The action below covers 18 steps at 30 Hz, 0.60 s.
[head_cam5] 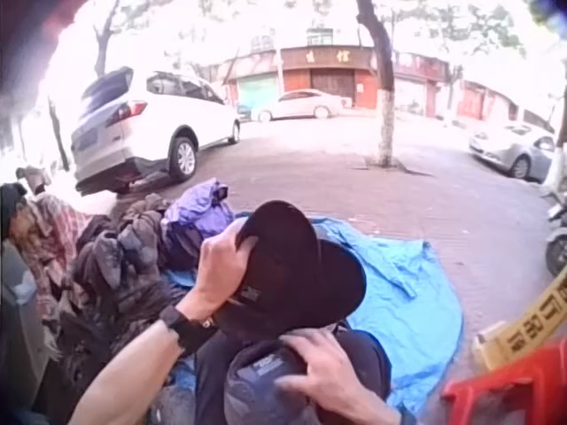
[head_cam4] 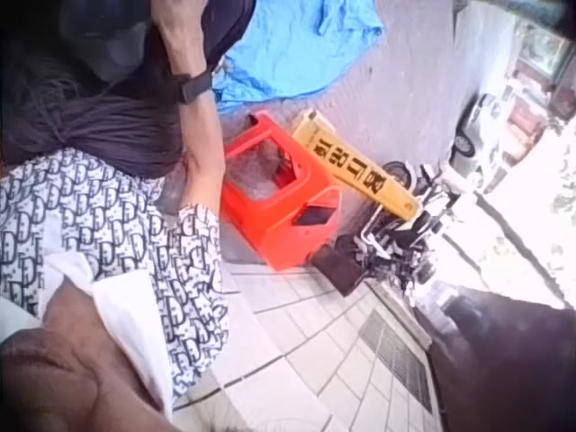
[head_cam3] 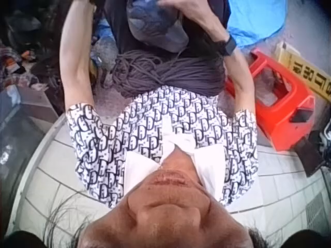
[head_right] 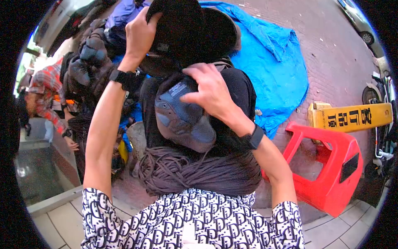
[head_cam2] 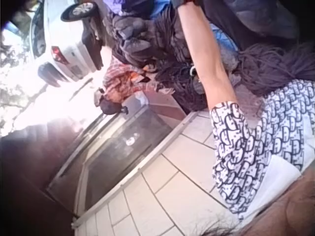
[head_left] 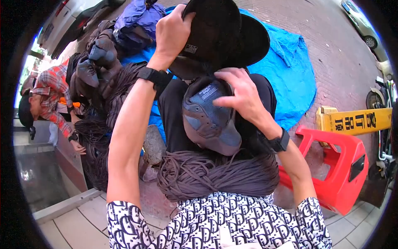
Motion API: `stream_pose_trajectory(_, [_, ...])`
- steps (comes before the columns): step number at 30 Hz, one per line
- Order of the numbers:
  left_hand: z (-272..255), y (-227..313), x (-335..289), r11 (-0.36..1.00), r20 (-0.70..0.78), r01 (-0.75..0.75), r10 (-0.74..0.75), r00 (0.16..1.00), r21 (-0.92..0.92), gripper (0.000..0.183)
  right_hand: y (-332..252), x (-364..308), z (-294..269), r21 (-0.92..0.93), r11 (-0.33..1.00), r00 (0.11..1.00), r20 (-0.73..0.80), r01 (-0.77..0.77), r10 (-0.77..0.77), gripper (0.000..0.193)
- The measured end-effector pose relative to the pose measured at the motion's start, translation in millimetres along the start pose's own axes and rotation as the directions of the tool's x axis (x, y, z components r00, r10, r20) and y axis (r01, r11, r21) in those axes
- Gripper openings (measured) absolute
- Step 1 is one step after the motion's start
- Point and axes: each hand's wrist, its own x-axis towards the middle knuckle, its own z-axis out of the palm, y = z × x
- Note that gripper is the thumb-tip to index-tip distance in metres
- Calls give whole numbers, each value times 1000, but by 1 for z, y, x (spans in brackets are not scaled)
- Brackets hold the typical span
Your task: Threading and organizing laces on a shoe at an outdoor workstation.
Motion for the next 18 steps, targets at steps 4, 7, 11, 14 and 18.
stream_pose_trajectory(4, [-2, -52, 29, 988, 64, 1, -11, 998, 153, 24, 14, 16, 27, 221, 966, 991, 39, -134, 128, 52])
stream_pose_trajectory(7, [14, -53, 17, 961, 49, 3, -18, 999, 277, 19, 15, 26, 33, 171, 977, 989, 93, -130, 116, 40])
stream_pose_trajectory(11, [10, 20, -19, 977, -14, -195, 194, 981, -88, 8, 11, 3, 33, 117, 972, 979, 59, -202, 196, 34])
stream_pose_trajectory(14, [-13, 35, -31, 945, 104, -275, 296, 950, -179, 25, 19, -6, 24, 301, 864, 915, 153, -404, 374, 33])
stream_pose_trajectory(18, [-40, 24, -42, 956, 94, -198, 222, 971, -217, 30, 31, -12, 4, 665, 533, 796, 159, -523, 584, 31])
